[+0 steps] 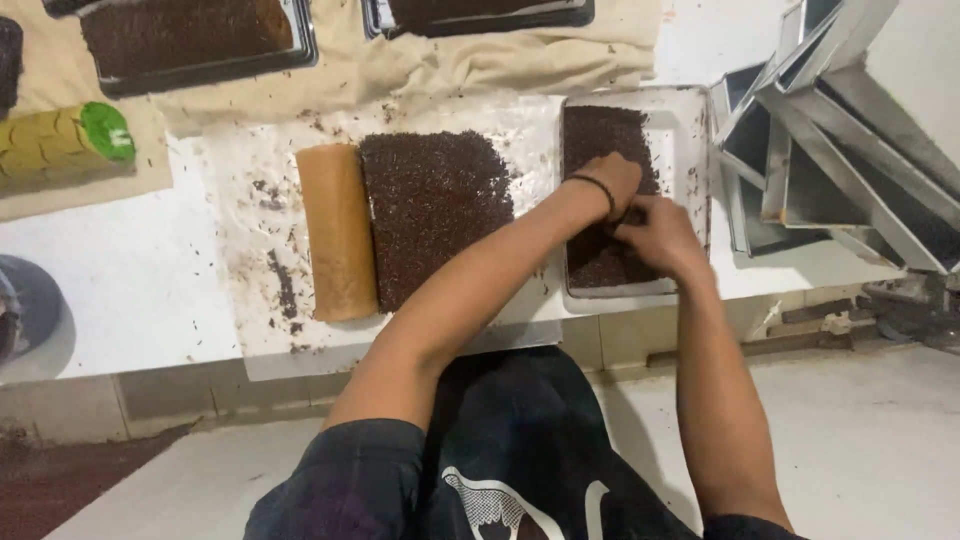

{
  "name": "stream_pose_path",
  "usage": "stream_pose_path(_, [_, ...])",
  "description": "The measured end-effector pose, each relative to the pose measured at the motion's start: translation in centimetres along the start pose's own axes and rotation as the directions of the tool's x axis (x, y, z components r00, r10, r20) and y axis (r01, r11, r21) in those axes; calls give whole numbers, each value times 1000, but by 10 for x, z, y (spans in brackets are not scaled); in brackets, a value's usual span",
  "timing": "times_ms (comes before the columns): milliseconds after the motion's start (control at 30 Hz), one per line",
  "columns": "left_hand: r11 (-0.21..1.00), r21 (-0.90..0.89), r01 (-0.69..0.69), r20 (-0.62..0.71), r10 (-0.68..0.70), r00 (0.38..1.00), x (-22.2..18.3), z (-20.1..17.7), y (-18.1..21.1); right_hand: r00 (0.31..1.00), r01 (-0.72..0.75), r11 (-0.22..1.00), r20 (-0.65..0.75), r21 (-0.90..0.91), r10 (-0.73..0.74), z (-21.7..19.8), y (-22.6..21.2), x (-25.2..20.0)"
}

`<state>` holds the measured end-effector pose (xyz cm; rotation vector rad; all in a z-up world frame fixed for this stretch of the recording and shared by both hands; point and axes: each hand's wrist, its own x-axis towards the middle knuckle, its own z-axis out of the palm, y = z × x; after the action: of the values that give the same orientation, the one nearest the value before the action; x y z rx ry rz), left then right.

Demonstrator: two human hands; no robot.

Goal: Applying chocolate frosting to rolled cakes using a spatula and rolling them in chocolate sprinkles before placing them in containers.

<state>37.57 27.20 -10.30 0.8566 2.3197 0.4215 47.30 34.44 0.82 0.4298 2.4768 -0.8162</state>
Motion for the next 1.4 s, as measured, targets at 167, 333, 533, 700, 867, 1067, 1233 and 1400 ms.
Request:
stream_pose_path(167, [953,-291,-83,143,129,981,-60,-68,-12,998,34,982,45,186,-43,-46,-39,-30])
stream_pose_path(333, [841,-519,-154,176,281,943,-174,-151,-47,913,230,953,295,197,-281,-68,-124,-58])
stream_pose_path(533, [957,-244,155,169,-115,979,-254,-164,-97,806,443,893,402,76,-434,19,-170,-20])
stream_pose_path(700, [931,-81,356,139,-343,929,-249,-98,-194,811,446,893,451,-63,-373,57,-219,-7])
stream_pose_path(867, [844,-78,530,121,-520,846,-259,-134,-182,863,348,927,434,-139,-259,54,-265,1])
stream_pose_path(1067, [841,-188,507,-80,-527,846,-246,-136,-194,922,310,928,305,-209,-239,56,-256,31])
stream_pose_path(1233, [908,-182,378,-231,-413,881,-243,-156,-168,951,283,888,225,-362,-211,34,-254,45])
stream_pose_path(1400, [946,-278,165,-257,-239,936,-221,-147,-167,929,324,821,321,-471,-183,19,-238,44])
